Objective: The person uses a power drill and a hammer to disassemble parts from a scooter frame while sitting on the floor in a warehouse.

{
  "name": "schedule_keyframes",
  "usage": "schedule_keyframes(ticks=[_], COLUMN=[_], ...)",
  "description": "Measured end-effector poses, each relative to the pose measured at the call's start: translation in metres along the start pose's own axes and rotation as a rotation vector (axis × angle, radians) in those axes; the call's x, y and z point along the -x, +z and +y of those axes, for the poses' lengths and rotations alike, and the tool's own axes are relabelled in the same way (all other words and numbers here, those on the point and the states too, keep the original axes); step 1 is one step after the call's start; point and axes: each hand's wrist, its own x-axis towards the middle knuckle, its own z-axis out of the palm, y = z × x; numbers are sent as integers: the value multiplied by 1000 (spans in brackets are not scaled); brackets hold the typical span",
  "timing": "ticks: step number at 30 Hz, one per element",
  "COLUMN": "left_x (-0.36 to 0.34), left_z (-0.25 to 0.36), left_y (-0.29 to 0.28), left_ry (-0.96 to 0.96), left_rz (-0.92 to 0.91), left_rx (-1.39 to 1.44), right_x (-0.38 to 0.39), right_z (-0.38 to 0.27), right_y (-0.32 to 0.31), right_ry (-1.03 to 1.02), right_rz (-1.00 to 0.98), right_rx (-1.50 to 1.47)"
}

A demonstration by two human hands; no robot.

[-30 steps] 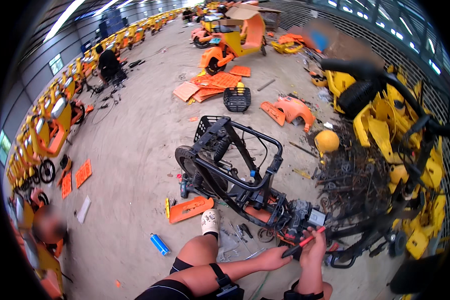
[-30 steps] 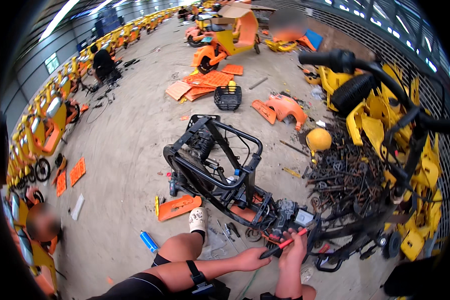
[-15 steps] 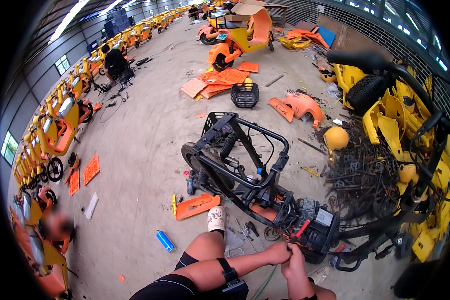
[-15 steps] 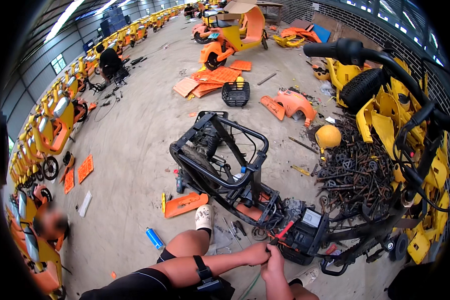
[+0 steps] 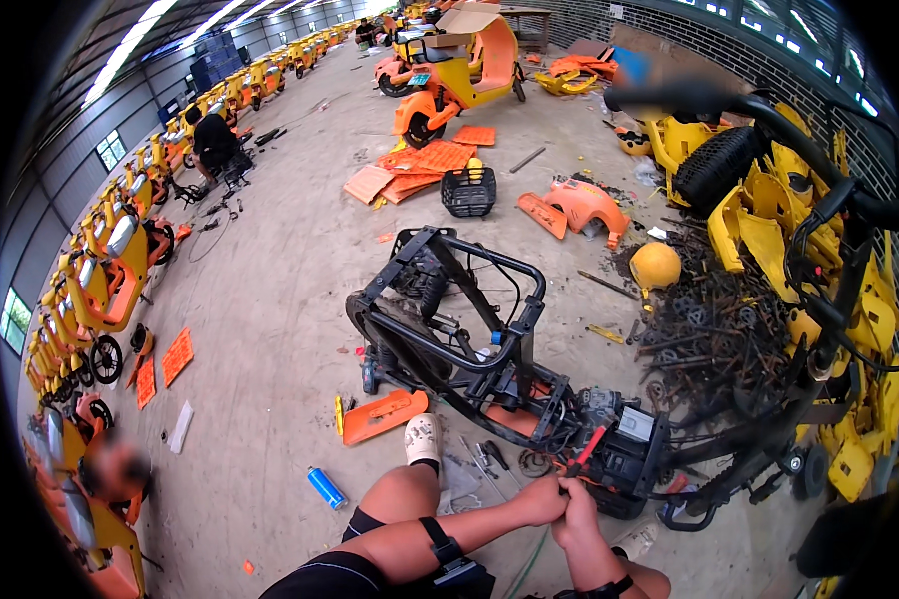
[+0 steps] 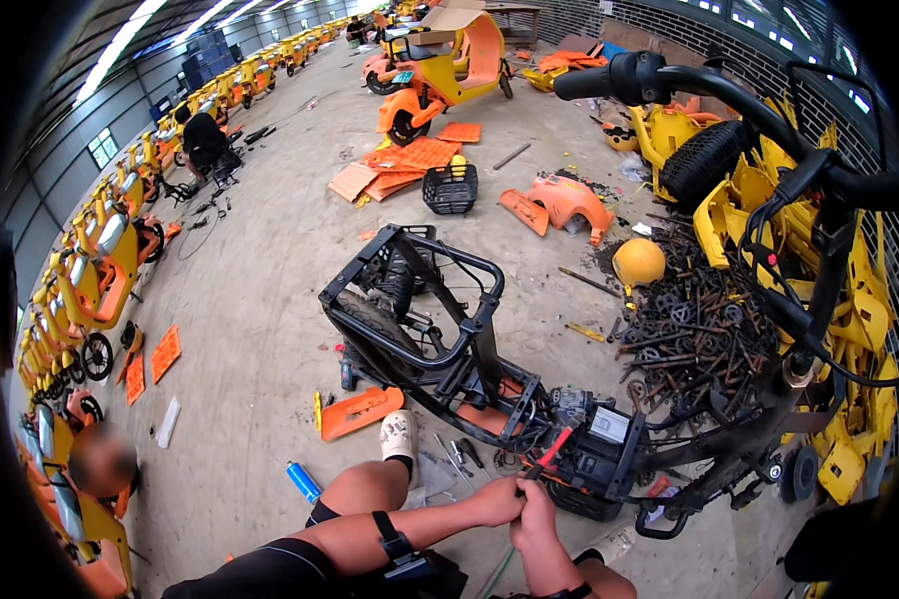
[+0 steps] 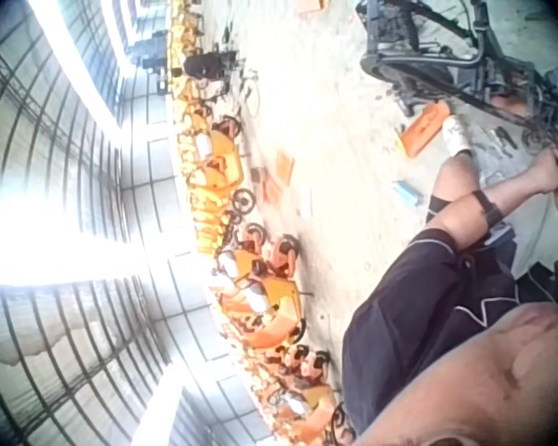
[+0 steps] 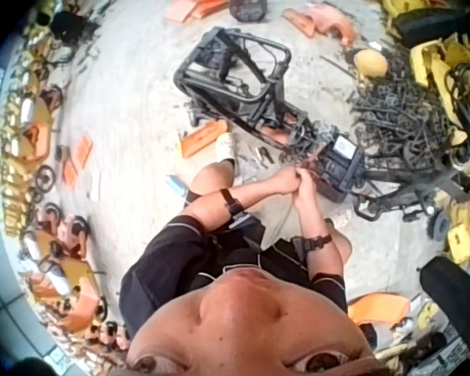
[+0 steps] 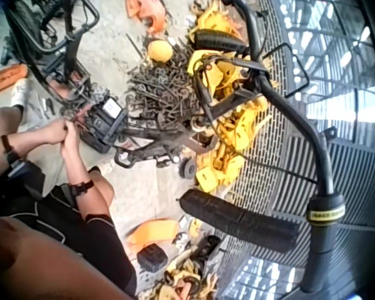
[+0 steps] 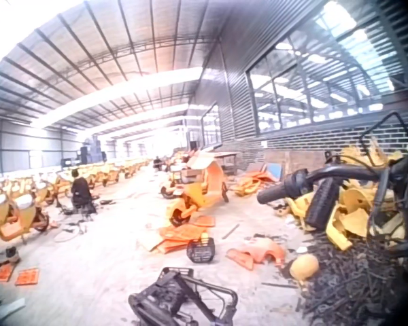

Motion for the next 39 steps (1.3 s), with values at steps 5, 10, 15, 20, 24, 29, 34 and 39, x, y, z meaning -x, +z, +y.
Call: schedule_keyframes(ticks=[5, 10, 15, 20, 24, 29, 34, 39], left_x=[1, 14, 32, 56, 65, 80, 57, -7], left_z=[0, 2, -6, 12, 24, 70, 126, 119], left_y=[4, 4, 15, 0, -10, -54, -117, -191], left_ry=[-70, 7, 76, 256, 332, 493, 482, 575], left_rz=[-48, 4, 88, 32, -111, 8, 395, 908], left_rx=[-97, -100, -264, -241, -428, -587, -476, -514], right_x=[-2, 11, 1, 10, 11, 19, 18, 25], right_z=[3, -3, -5, -21, -38, -67, -81, -86], right_y=[-10, 1, -4, -7, -11, -11, -36, -48], right_ry=[49, 37, 35, -19, -36, -26, -59, -21], right_rz=[-1, 23, -61, -172, -142, -114, -124, -113], right_rx=[-21, 62, 96, 143, 173, 401, 549, 503])
